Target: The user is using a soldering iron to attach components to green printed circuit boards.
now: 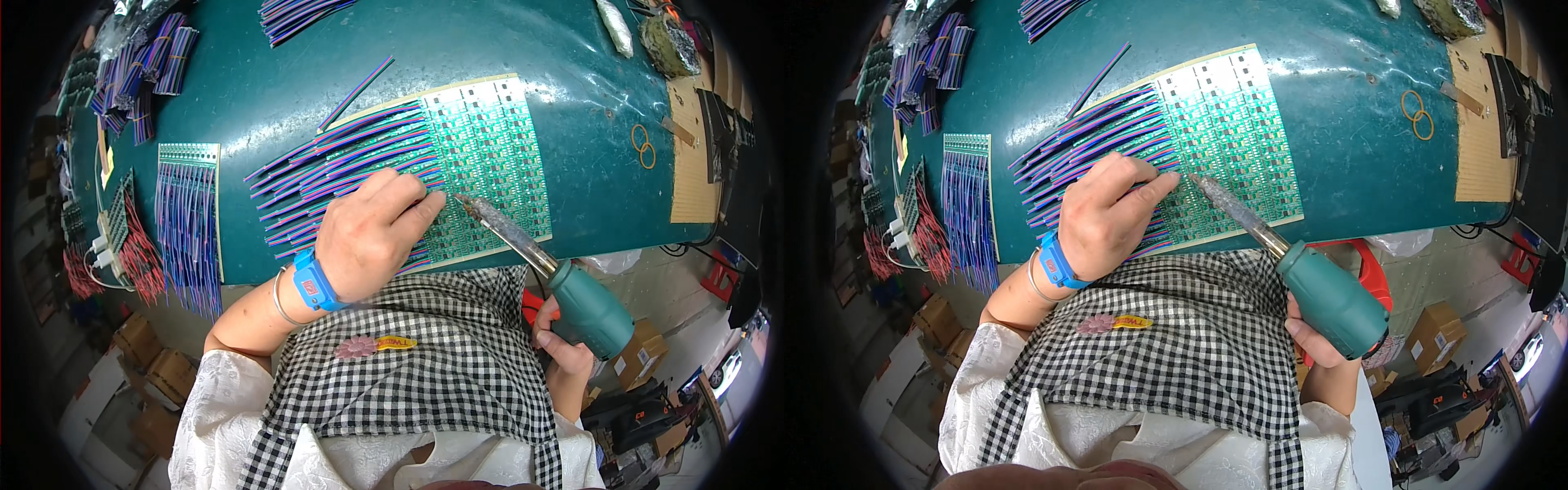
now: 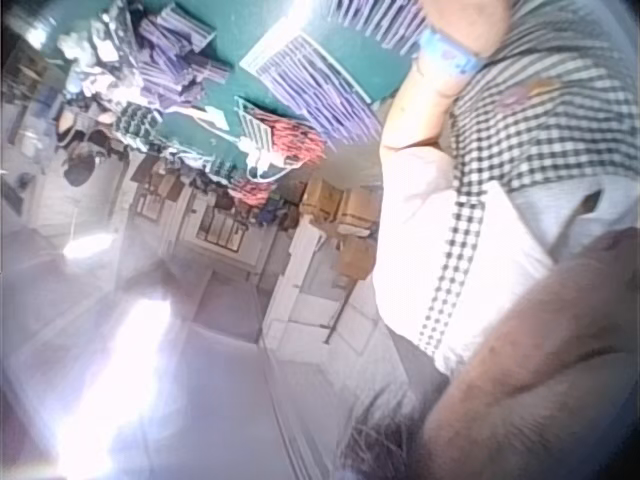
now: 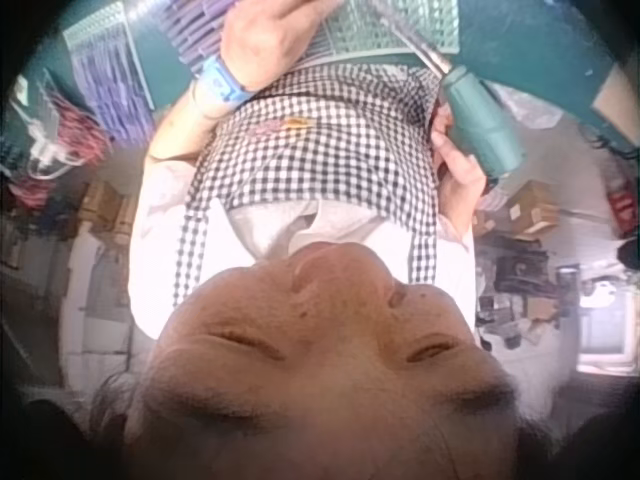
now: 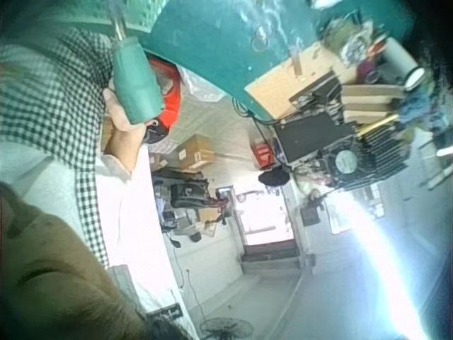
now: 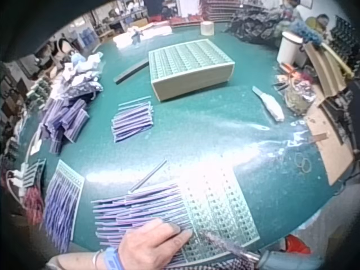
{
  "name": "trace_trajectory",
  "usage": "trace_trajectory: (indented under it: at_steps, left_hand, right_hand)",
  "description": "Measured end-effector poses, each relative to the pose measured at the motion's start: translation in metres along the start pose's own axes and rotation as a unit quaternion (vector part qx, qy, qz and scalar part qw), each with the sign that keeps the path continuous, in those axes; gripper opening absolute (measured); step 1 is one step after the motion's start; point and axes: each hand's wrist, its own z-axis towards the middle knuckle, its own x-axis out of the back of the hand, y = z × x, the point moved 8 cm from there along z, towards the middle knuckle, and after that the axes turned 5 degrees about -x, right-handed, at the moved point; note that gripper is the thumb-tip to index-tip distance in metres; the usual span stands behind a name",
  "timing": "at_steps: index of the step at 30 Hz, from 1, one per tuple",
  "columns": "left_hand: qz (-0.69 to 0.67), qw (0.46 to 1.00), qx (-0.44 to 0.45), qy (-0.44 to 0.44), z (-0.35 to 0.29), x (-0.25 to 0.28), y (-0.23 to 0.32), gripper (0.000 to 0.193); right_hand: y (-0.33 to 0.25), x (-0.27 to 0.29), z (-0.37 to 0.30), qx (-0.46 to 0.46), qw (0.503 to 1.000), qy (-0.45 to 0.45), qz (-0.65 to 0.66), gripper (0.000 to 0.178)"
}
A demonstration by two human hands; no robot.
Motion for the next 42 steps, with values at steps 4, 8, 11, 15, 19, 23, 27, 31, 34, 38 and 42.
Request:
trace_trajectory:
  at_steps: [4, 8, 11, 15, 19, 23, 27, 31, 34, 38, 42]
  left_hand:
    - [0.013, 1.0, -0.013, 0.006, -0.001, -0.001, 0.001, 0.035]
    - [0.018, 1.0, -0.022, 0.003, 0.0, 0.0, 0.003, 0.035]
    - [0.022, 0.999, -0.028, 0.002, 0.001, 0.001, 0.004, 0.036]
    - [0.027, 0.999, -0.037, 0.008, 0.0, 0.0, 0.004, 0.035]
    - [0.043, 0.998, -0.039, 0.001, 0.001, 0.0, 0.006, 0.035]
    - [0.044, 0.998, -0.044, -0.003, 0.003, 0.001, 0.007, 0.035]
    - [0.052, 0.997, -0.048, -0.001, 0.003, 0.002, 0.008, 0.035]
    - [0.056, 0.997, -0.05, -0.001, 0.003, 0.001, 0.009, 0.035]
    - [0.063, 0.997, -0.049, -0.004, 0.004, 0.002, 0.011, 0.035]
    - [0.057, 0.998, -0.027, -0.017, 0.005, 0.003, 0.01, 0.031]
    - [0.046, 0.997, 0.016, -0.057, 0.007, 0.011, 0.01, 0.022]
  right_hand:
    - [-0.014, -0.007, 0.008, 0.063, 0.986, -0.019, -0.153, 0.026]
    - [-0.017, -0.01, 0.01, 0.056, 0.976, -0.02, -0.208, 0.02]
    - [-0.013, -0.008, 0.008, 0.043, 0.992, -0.008, -0.119, 0.027]
    - [-0.01, -0.009, 0.008, 0.058, 0.986, -0.034, -0.151, 0.029]
    - [-0.013, -0.008, 0.01, 0.045, 0.983, -0.032, -0.176, 0.019]
    - [-0.019, -0.012, 0.01, 0.026, 0.999, 0.006, 0.045, 0.039]
    - [-0.024, -0.012, 0.012, 0.051, 0.996, -0.018, 0.07, 0.063]
    - [-0.031, -0.016, 0.015, 0.051, 0.993, -0.006, 0.107, 0.065]
    - [-0.033, -0.016, 0.017, 0.069, 0.991, -0.014, 0.111, 0.064]
    - [-0.037, -0.015, 0.021, 0.1, 0.99, -0.037, 0.088, 0.063]
    - [-0.04, -0.012, 0.021, 0.113, 0.988, -0.043, 0.093, 0.062]
